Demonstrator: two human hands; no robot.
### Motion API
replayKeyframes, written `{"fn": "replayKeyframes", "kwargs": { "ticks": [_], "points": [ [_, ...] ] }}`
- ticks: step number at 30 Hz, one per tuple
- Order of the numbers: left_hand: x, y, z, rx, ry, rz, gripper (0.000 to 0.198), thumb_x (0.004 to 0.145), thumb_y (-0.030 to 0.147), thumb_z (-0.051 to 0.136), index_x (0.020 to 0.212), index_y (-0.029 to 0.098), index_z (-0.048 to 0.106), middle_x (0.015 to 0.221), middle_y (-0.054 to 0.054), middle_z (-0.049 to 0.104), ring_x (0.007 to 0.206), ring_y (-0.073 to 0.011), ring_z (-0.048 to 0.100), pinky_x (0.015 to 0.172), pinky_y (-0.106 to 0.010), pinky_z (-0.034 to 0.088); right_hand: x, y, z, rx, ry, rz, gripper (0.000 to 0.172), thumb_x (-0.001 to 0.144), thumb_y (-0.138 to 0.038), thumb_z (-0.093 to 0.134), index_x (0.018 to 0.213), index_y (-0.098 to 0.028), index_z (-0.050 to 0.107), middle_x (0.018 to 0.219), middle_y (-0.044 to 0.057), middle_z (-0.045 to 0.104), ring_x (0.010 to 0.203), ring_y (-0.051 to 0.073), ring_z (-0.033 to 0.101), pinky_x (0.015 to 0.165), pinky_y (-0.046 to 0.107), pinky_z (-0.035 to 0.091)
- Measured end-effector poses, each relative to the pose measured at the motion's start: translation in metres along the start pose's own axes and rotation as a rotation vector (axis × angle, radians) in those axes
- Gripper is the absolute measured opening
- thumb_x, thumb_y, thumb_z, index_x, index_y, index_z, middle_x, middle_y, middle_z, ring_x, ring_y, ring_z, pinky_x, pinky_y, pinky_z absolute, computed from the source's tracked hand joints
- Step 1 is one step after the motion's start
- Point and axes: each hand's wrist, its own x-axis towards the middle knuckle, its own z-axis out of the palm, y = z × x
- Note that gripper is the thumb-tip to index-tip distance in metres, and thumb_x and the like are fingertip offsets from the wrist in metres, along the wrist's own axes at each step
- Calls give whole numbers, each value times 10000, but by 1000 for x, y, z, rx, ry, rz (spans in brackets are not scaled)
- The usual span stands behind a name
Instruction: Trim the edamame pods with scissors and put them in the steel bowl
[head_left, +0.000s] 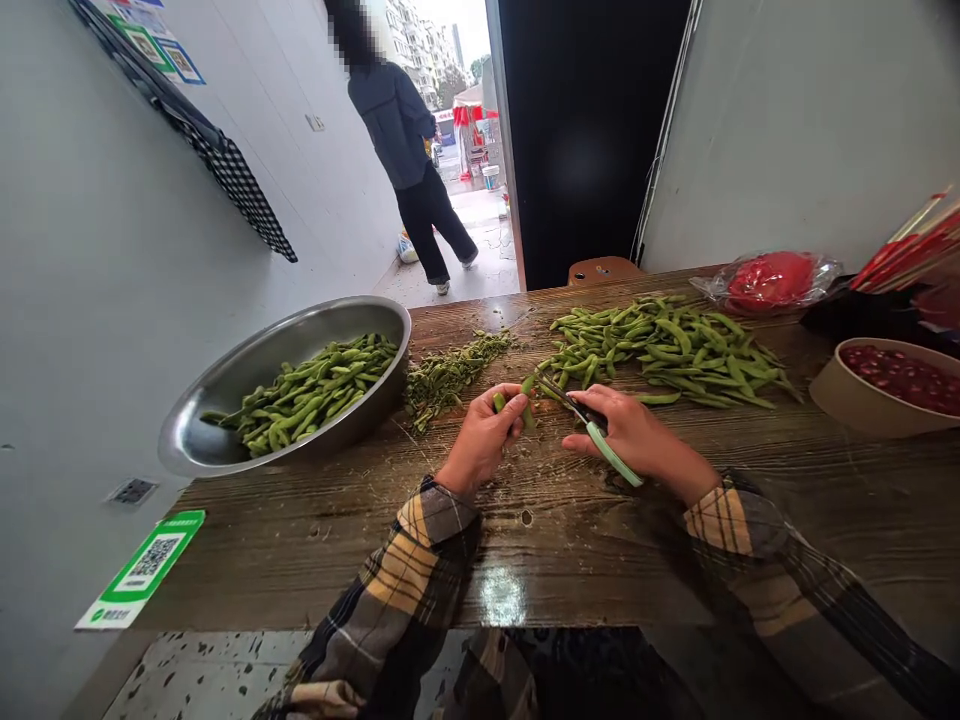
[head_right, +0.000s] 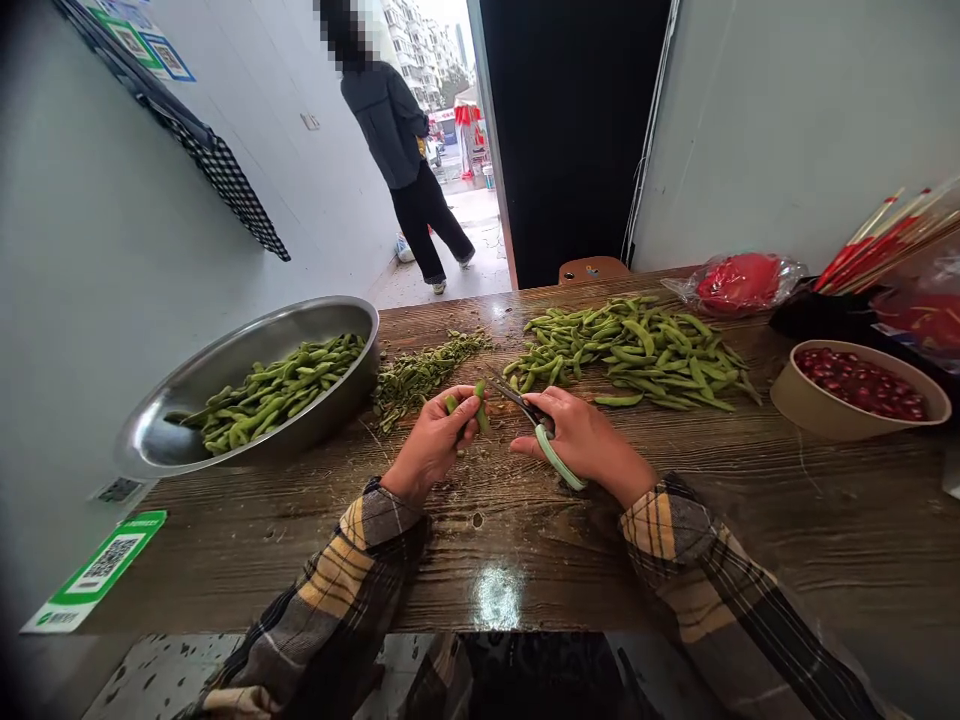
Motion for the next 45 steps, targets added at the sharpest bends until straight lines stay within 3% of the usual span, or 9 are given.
{"fn": "replayKeyframes", "kwargs": {
  "ticks": [5,12,16,24,26,29,34,45],
  "points": [
    [-6,1,7,182,-36,27,315,740,423,706,869,144,632,573,54,496,451,-41,385,424,-178,278,0,-6,-2,6,-36,9,545,761,-469,699,1209,-178,592,981,76,618,811,212,611,722,338,493],
    [-10,0,11,265,-61,30,311,758,443,677,876,158,637,553,61,456,452,-52,361,439,-187,285,-1,-7,1,49,-18,-48,488,768,-440,705,1171,-182,606,935,70,622,813,215,610,736,343,495],
    [-10,1,8,344,-37,53,267,769,415,663,870,167,657,588,46,488,486,-67,369,470,-201,300,-3,-7,0,40,-17,-54,445,798,-433,679,1158,-180,618,967,93,650,855,238,632,762,358,500],
    [-5,8,7,553,54,233,112,720,267,678,722,155,674,716,-9,582,672,-115,471,606,-218,357,-3,-9,-2,-3,-25,-54,414,811,-409,676,1152,-177,635,965,103,683,879,251,648,780,367,498],
    [-5,8,6,462,38,161,144,731,294,676,739,153,643,634,16,525,587,-92,420,539,-207,322,-3,-9,-2,-18,-29,-37,418,813,-417,672,1147,-167,631,967,104,677,880,251,645,779,364,497],
    [-4,7,4,149,15,21,206,750,337,669,797,167,564,552,60,433,467,-60,319,434,-189,235,-2,-8,-3,-32,5,-6,452,817,-431,660,1175,-160,608,987,105,656,882,247,635,771,360,494],
    [-4,9,2,-204,61,-60,283,677,268,725,831,174,507,595,55,482,493,-56,412,397,-157,236,-3,-10,-5,-34,47,11,495,801,-443,669,1222,-197,581,923,67,619,767,208,607,686,335,487],
    [-5,4,6,-262,35,-76,265,672,212,718,846,171,522,618,50,508,493,-49,438,390,-149,251,-3,-12,-1,-15,11,5,533,794,-456,678,1234,-181,554,977,75,609,782,206,613,711,347,507]
  ]
}}
